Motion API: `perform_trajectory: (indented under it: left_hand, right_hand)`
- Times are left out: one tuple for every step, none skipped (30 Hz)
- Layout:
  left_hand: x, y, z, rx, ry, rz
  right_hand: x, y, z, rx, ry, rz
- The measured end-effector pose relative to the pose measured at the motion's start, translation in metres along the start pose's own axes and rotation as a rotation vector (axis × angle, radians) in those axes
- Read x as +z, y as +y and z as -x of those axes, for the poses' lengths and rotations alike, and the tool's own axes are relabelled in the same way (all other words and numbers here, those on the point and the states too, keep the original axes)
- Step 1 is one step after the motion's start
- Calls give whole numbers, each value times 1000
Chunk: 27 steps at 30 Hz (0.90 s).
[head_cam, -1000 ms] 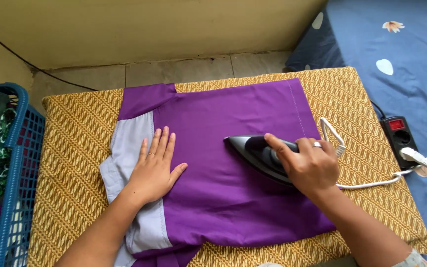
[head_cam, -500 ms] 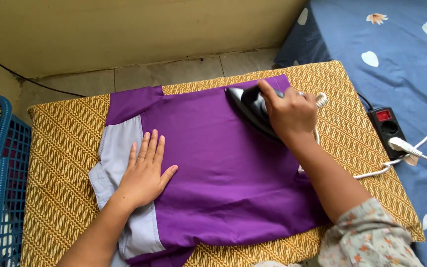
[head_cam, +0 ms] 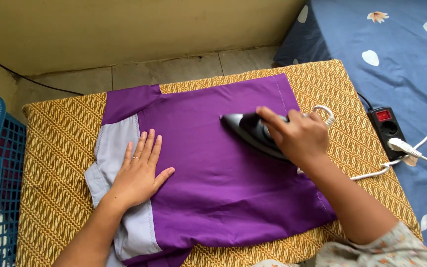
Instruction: Ironing a purple long-sleeved shirt on an ironing board.
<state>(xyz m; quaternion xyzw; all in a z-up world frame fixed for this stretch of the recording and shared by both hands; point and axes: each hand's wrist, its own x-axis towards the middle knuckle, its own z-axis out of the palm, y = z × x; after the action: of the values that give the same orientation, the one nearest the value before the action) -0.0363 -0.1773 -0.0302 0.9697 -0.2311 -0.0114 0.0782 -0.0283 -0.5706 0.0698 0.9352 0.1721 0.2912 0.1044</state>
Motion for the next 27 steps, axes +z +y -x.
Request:
perform_trajectory:
  left_hand:
    - [-4, 0, 0, -9, -28, 9]
    - [-2, -1, 0, -11, -31, 11]
    - [-1, -2, 0, 4, -19, 3]
    - [-1, -4, 0, 18, -7, -4]
    - [0, -4, 0, 18, -9, -5]
    - [0, -5, 0, 30, 4, -3]
    - [1, -5, 0, 41, 17, 0]
    - [0, -5, 0, 40, 16, -1]
    - [1, -5, 0, 40, 13, -5]
    - [1, -5, 1, 39, 10, -9]
    - [1, -5, 0, 38, 9, -8]
    - [2, -5, 0, 37, 8, -9]
    - [2, -5, 0, 37, 9, -11]
    - [2, -5, 1, 35, 9, -11]
    - [1, -5, 1, 39, 11, -4]
    - [1, -5, 1, 42, 13, 3]
    - [0, -5, 1, 43, 11, 4]
    - [-1, -5, 1, 29, -14, 3]
    - [-2, -4, 0, 13, -37, 1]
    - [-2, -5, 1, 12, -37, 2]
    - [-3, -6, 1, 26, -37, 5]
    - [-4, -7, 2, 40, -37, 9]
    - [-6, -8, 2, 38, -37, 8]
    - [-7, -9, 3, 42, -64, 0]
    - [-9, -11, 2, 47, -88, -7]
    - [-10, -12, 2, 45, -85, -8]
    - [-12, -13, 3, 55, -103, 7]
  right_hand:
    - [-6, 1, 6, -37, -12, -41]
    - [-9, 2, 10, -38, -15, -43]
    - [-13, 3, 14, -92, -13, -84]
    - [-16, 5, 18, -146, -11, -125]
    - [-17, 4, 17, -145, -12, -126]
    - [-18, 3, 16, -187, -8, -145]
    - [-20, 3, 15, -230, -4, -163]
    - [-19, -1, 12, -230, -4, -164]
    - [-18, -4, 10, -235, 9, -163]
    - [-18, -7, 9, -239, 22, -161]
    - [-17, -10, 5, -241, 21, -162]
    - [-16, -14, 2, -247, 35, -171]
    - [-16, -17, -1, -254, 50, -180]
    - [-14, -23, -4, -256, 50, -181]
    - [-13, -29, -7, -262, 69, -193]
    - [-12, -35, -9, -268, 88, -205]
    - [-12, -38, -12, -267, 87, -207]
    - [-12, -42, -14, -285, 100, -225]
    - [-12, -45, -17, -305, 116, -243]
    - [-12, -44, -16, -307, 116, -244]
    - [-11, -44, -15, -318, 130, -239]
    - [-10, -44, -15, -329, 143, -234]
    - [-11, -40, -14, -330, 144, -236]
    - [-12, -36, -12, -344, 121, -234]
    - [-13, -31, -12, -360, 99, -229]
    - [-14, -26, -10, -362, 101, -229]
    - [-14, -20, -8, -358, 92, -225]
